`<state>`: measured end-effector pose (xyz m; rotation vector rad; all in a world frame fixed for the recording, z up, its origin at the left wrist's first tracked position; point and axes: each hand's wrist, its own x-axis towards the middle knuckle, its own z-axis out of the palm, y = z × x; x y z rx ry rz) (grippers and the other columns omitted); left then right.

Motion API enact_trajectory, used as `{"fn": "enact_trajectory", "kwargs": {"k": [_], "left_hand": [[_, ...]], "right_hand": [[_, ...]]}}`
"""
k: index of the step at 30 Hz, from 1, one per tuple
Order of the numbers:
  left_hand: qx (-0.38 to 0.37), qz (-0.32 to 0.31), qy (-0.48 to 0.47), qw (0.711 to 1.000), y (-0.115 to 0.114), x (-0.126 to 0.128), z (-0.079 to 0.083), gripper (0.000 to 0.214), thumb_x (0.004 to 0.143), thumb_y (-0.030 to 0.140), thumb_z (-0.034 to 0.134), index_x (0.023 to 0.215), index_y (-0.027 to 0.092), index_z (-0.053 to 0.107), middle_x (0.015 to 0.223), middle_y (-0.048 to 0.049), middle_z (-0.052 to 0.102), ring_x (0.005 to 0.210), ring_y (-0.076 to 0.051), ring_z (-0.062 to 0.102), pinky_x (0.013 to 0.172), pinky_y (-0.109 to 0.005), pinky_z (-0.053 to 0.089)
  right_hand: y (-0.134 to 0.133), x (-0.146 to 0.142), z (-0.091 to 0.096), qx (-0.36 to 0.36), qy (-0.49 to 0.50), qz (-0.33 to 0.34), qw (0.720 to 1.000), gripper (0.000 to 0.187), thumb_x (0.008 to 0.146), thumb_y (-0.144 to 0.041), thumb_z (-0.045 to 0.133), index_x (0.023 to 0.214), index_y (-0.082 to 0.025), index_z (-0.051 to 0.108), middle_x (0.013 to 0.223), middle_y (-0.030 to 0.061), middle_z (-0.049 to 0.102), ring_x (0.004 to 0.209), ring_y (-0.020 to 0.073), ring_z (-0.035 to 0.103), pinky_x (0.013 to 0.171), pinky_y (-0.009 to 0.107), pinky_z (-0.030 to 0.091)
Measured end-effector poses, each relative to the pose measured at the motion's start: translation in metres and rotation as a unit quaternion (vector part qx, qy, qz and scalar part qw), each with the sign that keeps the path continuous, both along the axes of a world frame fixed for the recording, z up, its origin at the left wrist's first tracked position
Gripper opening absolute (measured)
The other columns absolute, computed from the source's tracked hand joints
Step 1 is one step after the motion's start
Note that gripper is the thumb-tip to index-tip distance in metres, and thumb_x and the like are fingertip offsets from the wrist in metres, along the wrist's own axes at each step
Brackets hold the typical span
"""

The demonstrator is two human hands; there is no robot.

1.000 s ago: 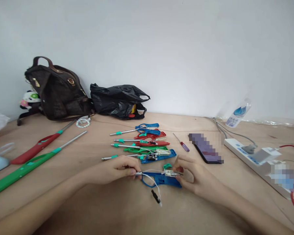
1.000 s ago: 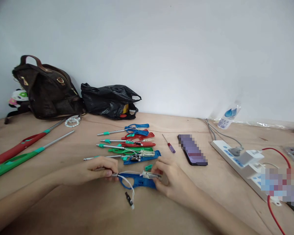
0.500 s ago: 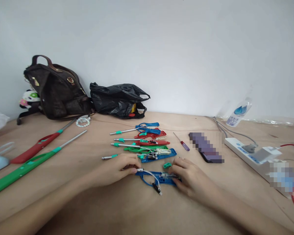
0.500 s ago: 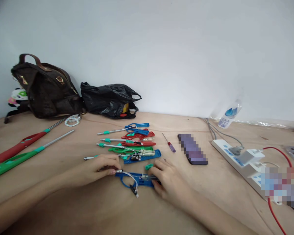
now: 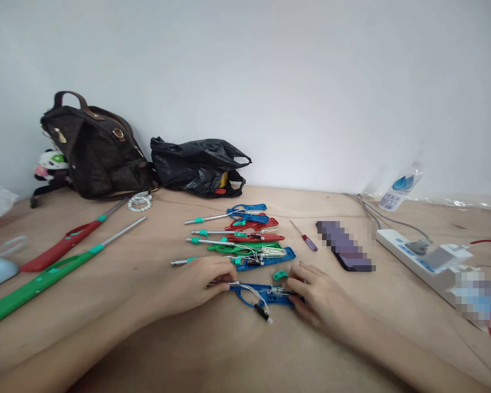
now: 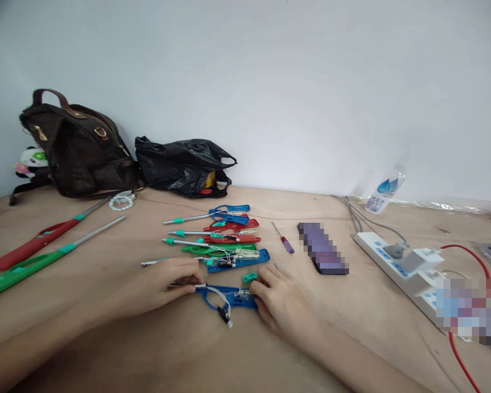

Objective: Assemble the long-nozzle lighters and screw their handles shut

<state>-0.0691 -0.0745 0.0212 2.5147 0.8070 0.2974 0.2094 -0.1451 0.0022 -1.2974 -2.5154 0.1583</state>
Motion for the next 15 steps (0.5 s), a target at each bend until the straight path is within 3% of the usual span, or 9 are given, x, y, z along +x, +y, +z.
{"fn": "enact_trajectory", "kwargs": {"k": [8, 15], "left_hand": [[0.053, -0.003, 0.020, 0.998, 0.000, -0.002, -0.001, 0.011, 0.090, 0.017, 0.048, 0.086, 0.018, 0.059, 0.087, -0.0024, 0.060, 0.079, -0.018, 0.054, 0.066, -0.025, 0.036], [0.081, -0.003, 0.017, 0.997, 0.001, -0.002, -0.003, 0.010, 0.090, 0.016, 0.049, 0.085, 0.019, 0.057, 0.088, -0.0020, 0.059, 0.078, -0.018, 0.054, 0.065, -0.026, 0.036]], "right_hand": [[0.001, 0.002, -0.002, -0.013, 0.004, -0.011, 1.000, 0.017, 0.082, -0.007, 0.053, 0.093, -0.017, 0.063, 0.094, 0.0070, 0.058, 0.086, 0.0219, 0.055, 0.076, 0.038, 0.049], [0.000, 0.005, 0.009, -0.063, 0.058, -0.010, 0.996, 0.024, 0.083, -0.010, 0.054, 0.104, -0.019, 0.060, 0.103, 0.0074, 0.057, 0.096, 0.0223, 0.054, 0.082, 0.039, 0.048]]}}
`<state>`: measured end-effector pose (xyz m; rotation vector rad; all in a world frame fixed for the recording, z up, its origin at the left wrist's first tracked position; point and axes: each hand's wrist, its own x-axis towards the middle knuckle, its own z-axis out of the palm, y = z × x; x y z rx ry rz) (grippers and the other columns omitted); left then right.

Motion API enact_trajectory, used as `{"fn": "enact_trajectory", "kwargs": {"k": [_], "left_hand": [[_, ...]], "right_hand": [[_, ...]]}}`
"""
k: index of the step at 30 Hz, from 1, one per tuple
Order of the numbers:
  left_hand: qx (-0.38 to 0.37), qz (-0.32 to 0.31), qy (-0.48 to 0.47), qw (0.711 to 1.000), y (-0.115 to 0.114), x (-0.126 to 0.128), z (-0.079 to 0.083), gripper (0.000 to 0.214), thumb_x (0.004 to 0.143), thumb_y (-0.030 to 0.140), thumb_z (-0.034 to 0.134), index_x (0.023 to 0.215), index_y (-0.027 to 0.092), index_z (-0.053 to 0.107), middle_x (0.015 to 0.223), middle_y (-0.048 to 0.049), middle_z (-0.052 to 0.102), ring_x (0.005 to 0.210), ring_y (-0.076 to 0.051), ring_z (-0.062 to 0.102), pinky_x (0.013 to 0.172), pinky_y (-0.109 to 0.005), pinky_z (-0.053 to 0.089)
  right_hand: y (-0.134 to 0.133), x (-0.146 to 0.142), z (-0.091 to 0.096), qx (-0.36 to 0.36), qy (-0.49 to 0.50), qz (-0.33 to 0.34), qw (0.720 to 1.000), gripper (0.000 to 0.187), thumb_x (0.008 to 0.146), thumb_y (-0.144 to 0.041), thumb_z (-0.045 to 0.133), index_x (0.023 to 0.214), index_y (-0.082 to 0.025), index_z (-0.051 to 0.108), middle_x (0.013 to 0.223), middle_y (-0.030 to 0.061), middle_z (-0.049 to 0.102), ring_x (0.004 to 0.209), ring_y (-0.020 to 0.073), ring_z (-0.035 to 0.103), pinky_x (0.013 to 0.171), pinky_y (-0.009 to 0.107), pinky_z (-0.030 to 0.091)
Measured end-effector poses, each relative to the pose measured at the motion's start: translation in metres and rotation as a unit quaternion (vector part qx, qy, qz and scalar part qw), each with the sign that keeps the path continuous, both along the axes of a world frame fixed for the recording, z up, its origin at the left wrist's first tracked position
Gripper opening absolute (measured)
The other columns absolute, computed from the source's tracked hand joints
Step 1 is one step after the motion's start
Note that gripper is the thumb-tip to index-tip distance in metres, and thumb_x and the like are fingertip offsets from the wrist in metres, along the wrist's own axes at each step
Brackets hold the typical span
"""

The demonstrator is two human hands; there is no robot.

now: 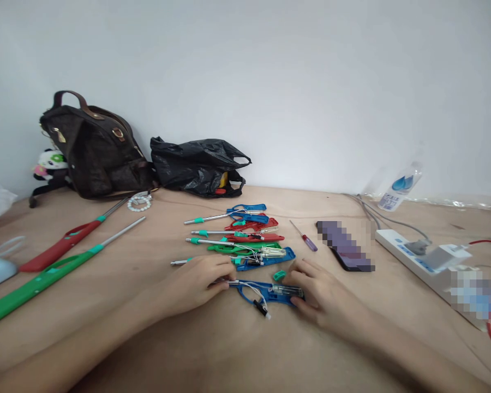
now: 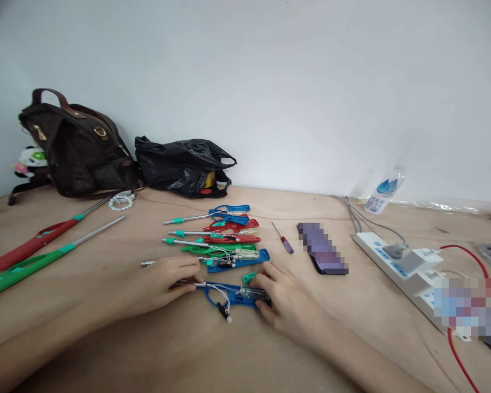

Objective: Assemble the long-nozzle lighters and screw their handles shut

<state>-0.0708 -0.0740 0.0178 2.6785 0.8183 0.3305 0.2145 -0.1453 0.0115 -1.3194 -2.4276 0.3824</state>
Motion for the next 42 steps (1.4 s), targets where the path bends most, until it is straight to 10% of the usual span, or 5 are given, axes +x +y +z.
{"fn": "enact_trajectory", "kwargs": {"k": [29, 42], "left_hand": [[0.066, -0.051, -0.036, 0.996, -0.005, 0.026, -0.006, 0.019, 0.092, 0.013, 0.041, 0.084, 0.017, 0.058, 0.084, -0.0037, 0.059, 0.076, -0.017, 0.053, 0.064, -0.026, 0.038], [-0.032, -0.025, -0.049, 0.998, 0.005, 0.013, -0.004, 0.004, 0.088, 0.016, 0.053, 0.087, 0.019, 0.056, 0.086, -0.0011, 0.059, 0.076, -0.016, 0.053, 0.063, -0.023, 0.038]], "right_hand": [[0.023, -0.047, -0.008, 0.249, -0.205, 0.057, 0.945, 0.015, 0.084, -0.004, 0.056, 0.076, -0.016, 0.061, 0.078, 0.0054, 0.064, 0.069, 0.0198, 0.059, 0.057, 0.031, 0.040], [0.021, -0.049, -0.012, 0.246, -0.244, 0.042, 0.937, 0.015, 0.084, 0.000, 0.050, 0.082, -0.013, 0.057, 0.083, 0.0092, 0.064, 0.074, 0.0207, 0.060, 0.050, 0.029, 0.040]]}}
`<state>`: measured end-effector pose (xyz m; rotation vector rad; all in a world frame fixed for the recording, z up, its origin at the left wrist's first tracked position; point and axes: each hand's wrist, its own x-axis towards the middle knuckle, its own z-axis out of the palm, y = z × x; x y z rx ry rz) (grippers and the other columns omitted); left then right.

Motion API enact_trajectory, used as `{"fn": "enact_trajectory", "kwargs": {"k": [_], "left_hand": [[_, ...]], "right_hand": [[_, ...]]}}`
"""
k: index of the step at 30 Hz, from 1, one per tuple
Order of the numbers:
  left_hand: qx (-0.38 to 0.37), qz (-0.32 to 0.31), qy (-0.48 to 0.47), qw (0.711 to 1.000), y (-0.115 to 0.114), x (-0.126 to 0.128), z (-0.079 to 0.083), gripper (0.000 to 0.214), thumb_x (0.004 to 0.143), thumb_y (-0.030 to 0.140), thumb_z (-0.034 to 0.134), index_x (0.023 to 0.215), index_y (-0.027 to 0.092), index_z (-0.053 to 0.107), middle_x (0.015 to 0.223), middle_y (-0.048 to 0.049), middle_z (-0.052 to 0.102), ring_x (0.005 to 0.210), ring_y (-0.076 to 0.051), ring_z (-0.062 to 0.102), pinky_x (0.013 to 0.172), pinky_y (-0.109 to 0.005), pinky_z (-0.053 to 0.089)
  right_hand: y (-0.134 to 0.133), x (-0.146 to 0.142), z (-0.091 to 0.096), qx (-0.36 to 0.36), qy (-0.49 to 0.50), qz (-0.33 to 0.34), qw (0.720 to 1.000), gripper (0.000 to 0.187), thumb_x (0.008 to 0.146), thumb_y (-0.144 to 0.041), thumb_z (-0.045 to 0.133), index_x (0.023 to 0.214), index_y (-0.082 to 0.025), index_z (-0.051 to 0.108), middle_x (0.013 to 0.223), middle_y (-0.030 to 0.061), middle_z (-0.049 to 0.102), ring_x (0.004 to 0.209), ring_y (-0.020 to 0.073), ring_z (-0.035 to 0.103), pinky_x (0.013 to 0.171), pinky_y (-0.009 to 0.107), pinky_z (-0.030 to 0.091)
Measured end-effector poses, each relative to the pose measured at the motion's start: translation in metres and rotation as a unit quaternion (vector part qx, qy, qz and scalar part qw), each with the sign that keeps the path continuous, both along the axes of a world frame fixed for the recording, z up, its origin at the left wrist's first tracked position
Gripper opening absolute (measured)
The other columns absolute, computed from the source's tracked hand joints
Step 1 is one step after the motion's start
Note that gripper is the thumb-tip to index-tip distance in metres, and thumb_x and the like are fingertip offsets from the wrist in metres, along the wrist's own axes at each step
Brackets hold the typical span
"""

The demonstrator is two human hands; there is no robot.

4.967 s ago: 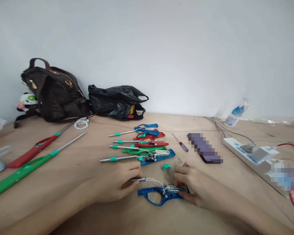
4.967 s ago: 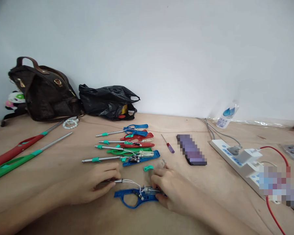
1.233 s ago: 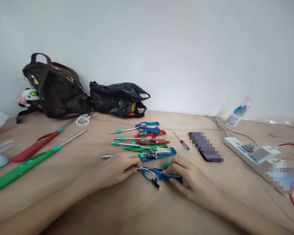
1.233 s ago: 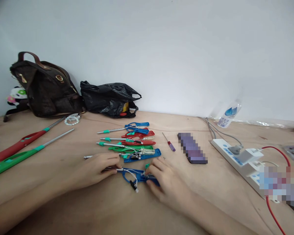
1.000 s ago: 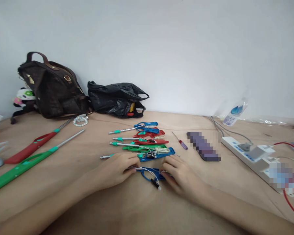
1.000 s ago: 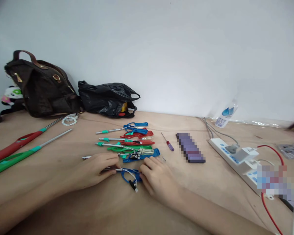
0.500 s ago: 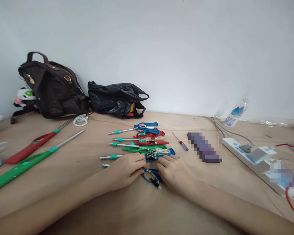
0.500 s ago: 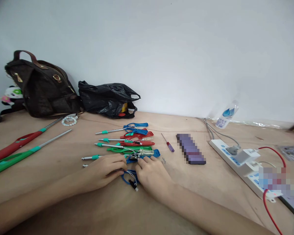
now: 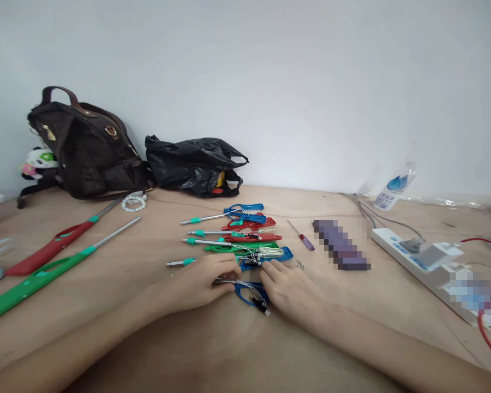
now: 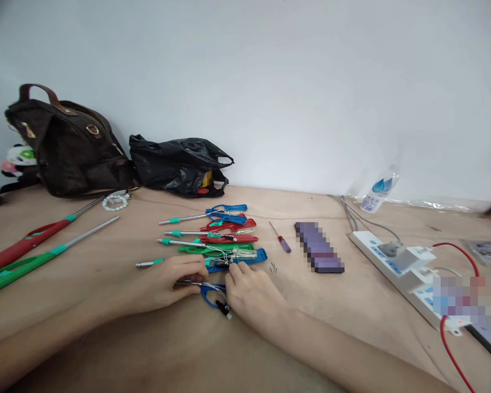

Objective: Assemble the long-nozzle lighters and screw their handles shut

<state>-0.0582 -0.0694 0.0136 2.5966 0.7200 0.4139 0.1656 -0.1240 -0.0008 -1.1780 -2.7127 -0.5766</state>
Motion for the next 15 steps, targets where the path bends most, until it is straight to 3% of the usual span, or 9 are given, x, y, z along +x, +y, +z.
{"fn": "enact_trajectory", "kwargs": {"k": [7, 15], "left_hand": [[-0.001, -0.007, -0.017, 1.000, -0.0026, 0.0036, 0.0033, 0.012, 0.090, 0.017, 0.047, 0.083, 0.018, 0.057, 0.084, -0.0018, 0.060, 0.076, -0.016, 0.054, 0.062, -0.024, 0.038], [0.006, -0.016, -0.015, 1.000, 0.0000, 0.0019, -0.0041, 0.020, 0.094, 0.018, 0.039, 0.088, 0.018, 0.058, 0.089, -0.0036, 0.058, 0.079, -0.016, 0.054, 0.068, -0.025, 0.041]], "right_hand": [[0.0002, 0.0010, -0.0026, -0.011, 0.010, -0.009, 1.000, 0.016, 0.084, 0.001, 0.049, 0.085, -0.013, 0.055, 0.087, 0.0120, 0.063, 0.078, 0.0229, 0.060, 0.048, 0.029, 0.042], [0.0007, 0.0020, -0.0035, -0.023, 0.010, -0.004, 1.000, 0.015, 0.084, 0.000, 0.049, 0.085, -0.013, 0.056, 0.086, 0.0112, 0.063, 0.076, 0.0229, 0.059, 0.054, 0.031, 0.045]]}}
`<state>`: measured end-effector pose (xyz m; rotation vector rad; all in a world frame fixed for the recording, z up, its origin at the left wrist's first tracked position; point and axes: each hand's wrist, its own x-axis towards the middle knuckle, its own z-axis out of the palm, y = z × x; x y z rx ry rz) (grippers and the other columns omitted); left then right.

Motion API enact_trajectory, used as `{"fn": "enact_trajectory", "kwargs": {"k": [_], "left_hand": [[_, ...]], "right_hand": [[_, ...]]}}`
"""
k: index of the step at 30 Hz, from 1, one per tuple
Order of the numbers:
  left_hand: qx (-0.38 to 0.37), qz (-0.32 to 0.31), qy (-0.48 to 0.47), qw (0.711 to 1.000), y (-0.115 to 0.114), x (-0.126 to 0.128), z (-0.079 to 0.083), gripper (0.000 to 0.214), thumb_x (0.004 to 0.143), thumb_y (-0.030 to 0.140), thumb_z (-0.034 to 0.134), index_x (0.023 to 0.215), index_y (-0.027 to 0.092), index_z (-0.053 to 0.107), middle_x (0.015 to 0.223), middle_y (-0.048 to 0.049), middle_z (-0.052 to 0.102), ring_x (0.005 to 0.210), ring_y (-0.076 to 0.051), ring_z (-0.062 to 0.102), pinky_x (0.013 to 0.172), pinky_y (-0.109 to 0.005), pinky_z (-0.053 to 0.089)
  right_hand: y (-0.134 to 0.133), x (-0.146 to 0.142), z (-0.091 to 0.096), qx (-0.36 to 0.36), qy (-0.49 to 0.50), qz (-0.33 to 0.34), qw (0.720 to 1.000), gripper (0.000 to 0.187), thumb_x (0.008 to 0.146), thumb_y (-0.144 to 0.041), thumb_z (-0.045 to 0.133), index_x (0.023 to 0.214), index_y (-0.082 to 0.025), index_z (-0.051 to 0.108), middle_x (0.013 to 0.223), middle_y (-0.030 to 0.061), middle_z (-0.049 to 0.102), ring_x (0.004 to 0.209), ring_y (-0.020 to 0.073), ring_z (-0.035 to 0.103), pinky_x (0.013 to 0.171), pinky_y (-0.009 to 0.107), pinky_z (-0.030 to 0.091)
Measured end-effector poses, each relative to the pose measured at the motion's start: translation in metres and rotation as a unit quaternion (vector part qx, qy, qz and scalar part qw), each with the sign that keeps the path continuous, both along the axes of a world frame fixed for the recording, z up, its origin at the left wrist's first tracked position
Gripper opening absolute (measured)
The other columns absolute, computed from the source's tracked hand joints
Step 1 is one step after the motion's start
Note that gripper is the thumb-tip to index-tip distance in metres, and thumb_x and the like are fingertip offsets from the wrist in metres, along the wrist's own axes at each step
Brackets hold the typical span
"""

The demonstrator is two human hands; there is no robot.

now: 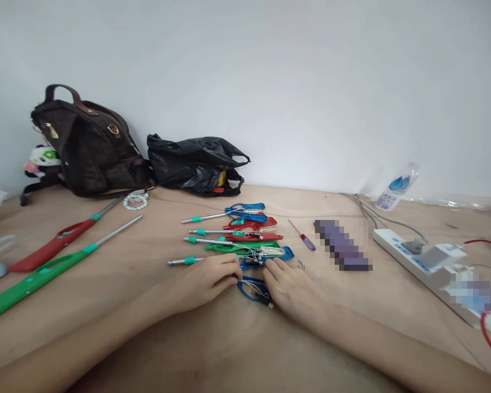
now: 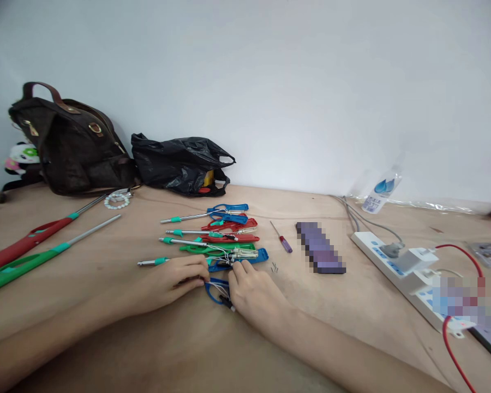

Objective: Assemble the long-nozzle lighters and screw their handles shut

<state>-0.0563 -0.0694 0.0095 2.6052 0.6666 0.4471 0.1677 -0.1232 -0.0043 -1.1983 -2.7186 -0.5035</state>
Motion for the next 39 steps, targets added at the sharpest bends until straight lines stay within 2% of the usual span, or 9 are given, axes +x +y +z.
{"fn": "enact_trajectory", "kwargs": {"k": [7, 11, 15, 19, 22, 28, 39], "left_hand": [[-0.002, 0.002, -0.020, 1.000, 0.002, 0.002, -0.001, 0.023, 0.096, 0.019, 0.035, 0.087, 0.019, 0.057, 0.085, -0.0029, 0.061, 0.079, -0.016, 0.055, 0.068, -0.025, 0.041], [0.039, -0.009, 0.000, 0.999, 0.006, 0.002, -0.001, 0.028, 0.098, 0.023, 0.033, 0.086, 0.018, 0.059, 0.085, -0.0035, 0.061, 0.079, -0.017, 0.055, 0.070, -0.026, 0.041], [0.073, -0.024, 0.014, 0.997, 0.008, -0.001, -0.003, 0.031, 0.100, 0.025, 0.034, 0.091, 0.018, 0.062, 0.093, -0.0053, 0.062, 0.081, -0.017, 0.055, 0.072, -0.026, 0.041], [0.014, -0.036, -0.002, 0.999, 0.010, -0.004, -0.002, 0.020, 0.097, 0.027, 0.044, 0.095, 0.019, 0.062, 0.099, -0.0057, 0.058, 0.085, -0.017, 0.056, 0.075, -0.025, 0.043], [-0.032, -0.020, -0.013, 0.999, 0.011, -0.005, 0.000, 0.014, 0.093, 0.024, 0.050, 0.093, 0.018, 0.063, 0.093, -0.0042, 0.056, 0.084, -0.016, 0.055, 0.074, -0.025, 0.044], [-0.060, -0.014, -0.027, 0.998, 0.012, -0.003, 0.002, 0.010, 0.090, 0.019, 0.053, 0.091, 0.017, 0.063, 0.088, -0.0034, 0.059, 0.081, -0.016, 0.056, 0.073, -0.024, 0.043], [0.013, -0.037, -0.021, 0.999, 0.015, -0.007, -0.011, 0.021, 0.097, 0.022, 0.043, 0.093, 0.017, 0.063, 0.093, -0.0042, 0.058, 0.081, -0.015, 0.057, 0.071, -0.023, 0.043]], "right_hand": [[0.000, 0.001, 0.000, 0.021, 0.002, 0.008, 1.000, 0.016, 0.082, 0.002, 0.051, 0.085, -0.012, 0.057, 0.084, 0.0108, 0.063, 0.075, 0.0228, 0.060, 0.047, 0.028, 0.042], [0.000, 0.003, -0.001, 0.021, 0.000, 0.016, 1.000, 0.014, 0.084, 0.001, 0.051, 0.086, -0.012, 0.057, 0.087, 0.0111, 0.063, 0.076, 0.0220, 0.059, 0.048, 0.028, 0.042], [0.000, 0.003, 0.000, 0.022, 0.000, 0.020, 1.000, 0.014, 0.086, -0.001, 0.050, 0.085, -0.013, 0.057, 0.086, 0.0105, 0.063, 0.076, 0.0215, 0.059, 0.050, 0.028, 0.042], [0.000, 0.003, 0.000, 0.023, -0.009, 0.021, 0.999, 0.014, 0.085, -0.001, 0.051, 0.085, -0.012, 0.058, 0.084, 0.0101, 0.063, 0.075, 0.0217, 0.059, 0.049, 0.028, 0.042], [0.000, 0.003, 0.000, 0.028, -0.013, 0.022, 0.999, 0.013, 0.084, 0.000, 0.052, 0.086, -0.011, 0.059, 0.086, 0.0108, 0.065, 0.077, 0.0223, 0.060, 0.051, 0.028, 0.044], [-0.001, 0.003, -0.001, 0.028, -0.008, 0.024, 0.999, 0.016, 0.084, 0.001, 0.050, 0.086, -0.011, 0.060, 0.089, 0.0126, 0.065, 0.077, 0.0231, 0.060, 0.053, 0.030, 0.047], [-0.002, 0.006, -0.001, 0.049, 0.007, 0.042, 0.998, 0.013, 0.080, 0.001, 0.055, 0.084, -0.010, 0.059, 0.086, 0.0120, 0.065, 0.075, 0.0240, 0.060, 0.048, 0.029, 0.044]]}}
